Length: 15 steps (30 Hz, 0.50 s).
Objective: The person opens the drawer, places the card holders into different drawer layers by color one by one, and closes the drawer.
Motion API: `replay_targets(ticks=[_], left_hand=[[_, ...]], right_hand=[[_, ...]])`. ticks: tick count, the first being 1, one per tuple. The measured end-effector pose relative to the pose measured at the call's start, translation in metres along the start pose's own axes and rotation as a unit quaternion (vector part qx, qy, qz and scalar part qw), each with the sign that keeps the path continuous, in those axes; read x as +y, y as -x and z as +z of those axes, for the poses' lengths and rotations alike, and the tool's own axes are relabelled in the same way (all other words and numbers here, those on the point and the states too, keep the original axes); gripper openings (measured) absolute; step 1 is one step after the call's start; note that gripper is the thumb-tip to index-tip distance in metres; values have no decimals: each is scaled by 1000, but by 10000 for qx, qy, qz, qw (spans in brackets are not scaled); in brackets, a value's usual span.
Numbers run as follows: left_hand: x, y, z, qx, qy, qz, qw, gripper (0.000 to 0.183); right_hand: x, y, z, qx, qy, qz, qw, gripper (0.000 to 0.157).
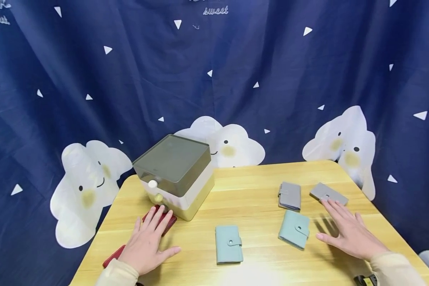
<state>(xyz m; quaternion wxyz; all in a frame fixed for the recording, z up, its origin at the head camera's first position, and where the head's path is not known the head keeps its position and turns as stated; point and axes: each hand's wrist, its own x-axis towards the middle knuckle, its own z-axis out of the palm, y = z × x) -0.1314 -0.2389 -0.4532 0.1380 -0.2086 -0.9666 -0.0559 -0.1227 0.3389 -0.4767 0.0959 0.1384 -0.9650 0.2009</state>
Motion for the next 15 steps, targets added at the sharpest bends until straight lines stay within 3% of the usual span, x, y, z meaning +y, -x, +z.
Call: replay_targets(ticks=[8, 15], left_hand=[[-6, -2, -16, 383, 118, 191, 9990, 96], [-16, -8, -28, 644, 185, 163, 9976, 94]], right_hand=[[-14, -12, 2, 111, -71, -159, 9998, 98], [-26, -20, 11, 297, -129, -390, 9987, 97]])
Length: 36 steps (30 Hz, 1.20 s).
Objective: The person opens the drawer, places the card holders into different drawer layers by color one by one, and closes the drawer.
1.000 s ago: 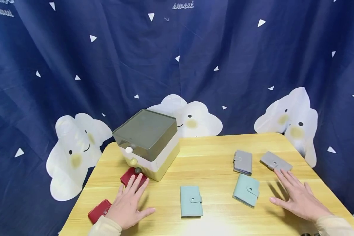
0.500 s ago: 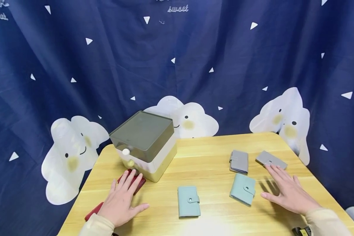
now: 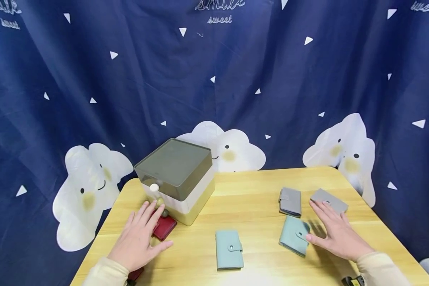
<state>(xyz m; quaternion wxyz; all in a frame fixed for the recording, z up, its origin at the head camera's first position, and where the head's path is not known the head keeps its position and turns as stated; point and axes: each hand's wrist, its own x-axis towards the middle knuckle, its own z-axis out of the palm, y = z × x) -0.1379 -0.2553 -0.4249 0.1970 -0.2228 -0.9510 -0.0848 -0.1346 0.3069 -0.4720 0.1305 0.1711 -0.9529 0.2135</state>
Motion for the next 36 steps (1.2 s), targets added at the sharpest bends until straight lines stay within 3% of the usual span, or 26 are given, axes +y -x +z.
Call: replay_targets(ticks=[7, 12, 19, 26, 36], left_hand=[[-17, -13, -15, -14, 105, -112, 9999, 93], [-33, -27, -24, 187, 29, -89, 9998, 95], [-52, -42, -33, 285, 20, -191, 9994, 91], [-57, -55, -39, 299, 11, -169, 9994, 92], [-62, -75, -47, 106, -183, -145, 9997, 92]], right_hand=[[-21, -19, 7, -204, -153, -118, 9996, 92], [-35, -39, 6, -355, -139, -180, 9991, 92], [-61, -68, 7, -309, -119, -557, 9979, 94], [-91, -88, 9, -301, -61, -839, 9960, 93], [-122, -110, 12, -208, -129, -919, 9955, 92]])
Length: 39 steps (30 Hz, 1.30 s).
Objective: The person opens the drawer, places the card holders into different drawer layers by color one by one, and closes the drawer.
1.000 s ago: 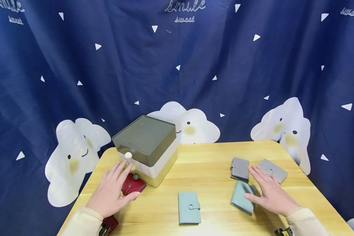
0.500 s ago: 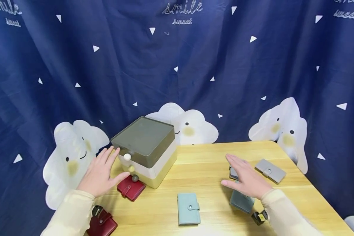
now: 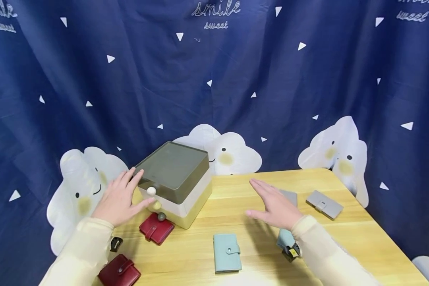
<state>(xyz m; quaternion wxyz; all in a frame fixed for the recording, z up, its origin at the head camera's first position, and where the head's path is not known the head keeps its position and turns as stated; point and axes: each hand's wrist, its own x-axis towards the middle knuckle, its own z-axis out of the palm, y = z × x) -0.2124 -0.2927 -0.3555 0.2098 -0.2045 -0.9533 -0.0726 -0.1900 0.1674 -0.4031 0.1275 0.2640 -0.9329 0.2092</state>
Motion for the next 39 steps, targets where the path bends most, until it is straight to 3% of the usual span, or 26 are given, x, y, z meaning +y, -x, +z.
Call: replay_targets(ticks=[5, 12, 22, 30, 39], left_hand=[[-1, -12, -7, -132, -83, -57, 9999, 91], [-2, -28, -8, -381, -54, -239, 9990, 93], [-8, -40, -12, -791, -175, -549, 9952, 96], [-15, -46, -7, -1042, -261, -655, 9921, 96], [-17, -57, -4, -1294, -282, -800, 9880, 95]], right_hand=[[-17, -15, 2, 218, -134, -83, 9996, 89], [-39, -38, 5, 175, -90, -114, 9997, 89], [-72, -77, 5, 267, 155, -556, 9980, 91], [-90, -100, 6, 125, 682, -749, 9948, 89], [-108, -121, 4, -195, 688, -670, 9952, 92]])
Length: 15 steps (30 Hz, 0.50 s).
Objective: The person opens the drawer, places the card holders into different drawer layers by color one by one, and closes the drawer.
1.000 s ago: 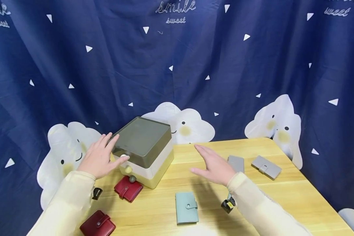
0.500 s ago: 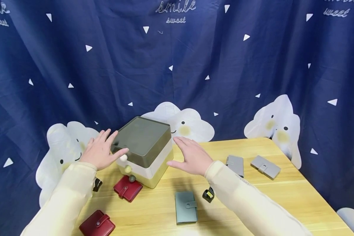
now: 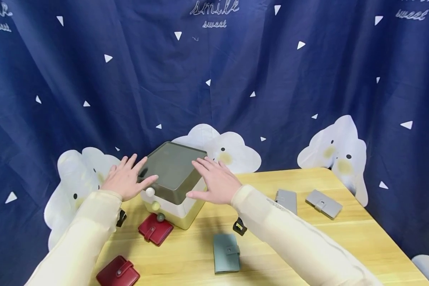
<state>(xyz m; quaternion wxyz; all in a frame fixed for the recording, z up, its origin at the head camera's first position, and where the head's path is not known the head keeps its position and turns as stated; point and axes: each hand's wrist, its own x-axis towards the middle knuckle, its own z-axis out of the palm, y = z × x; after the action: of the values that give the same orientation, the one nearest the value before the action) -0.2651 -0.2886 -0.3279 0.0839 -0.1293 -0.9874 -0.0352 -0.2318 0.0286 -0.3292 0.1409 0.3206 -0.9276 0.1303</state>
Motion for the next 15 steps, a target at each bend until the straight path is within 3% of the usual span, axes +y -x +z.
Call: replay_targets(ticks=[9, 15], left_hand=[[2, -12, 6, -382, -47, -130, 9992, 97], [3, -24, 11, -392, 43, -217, 9990, 99]], right_hand=[[-11, -28, 15, -273, 369, 128, 9989, 100], [-16, -44, 21, -525, 334, 686, 9957, 103]])
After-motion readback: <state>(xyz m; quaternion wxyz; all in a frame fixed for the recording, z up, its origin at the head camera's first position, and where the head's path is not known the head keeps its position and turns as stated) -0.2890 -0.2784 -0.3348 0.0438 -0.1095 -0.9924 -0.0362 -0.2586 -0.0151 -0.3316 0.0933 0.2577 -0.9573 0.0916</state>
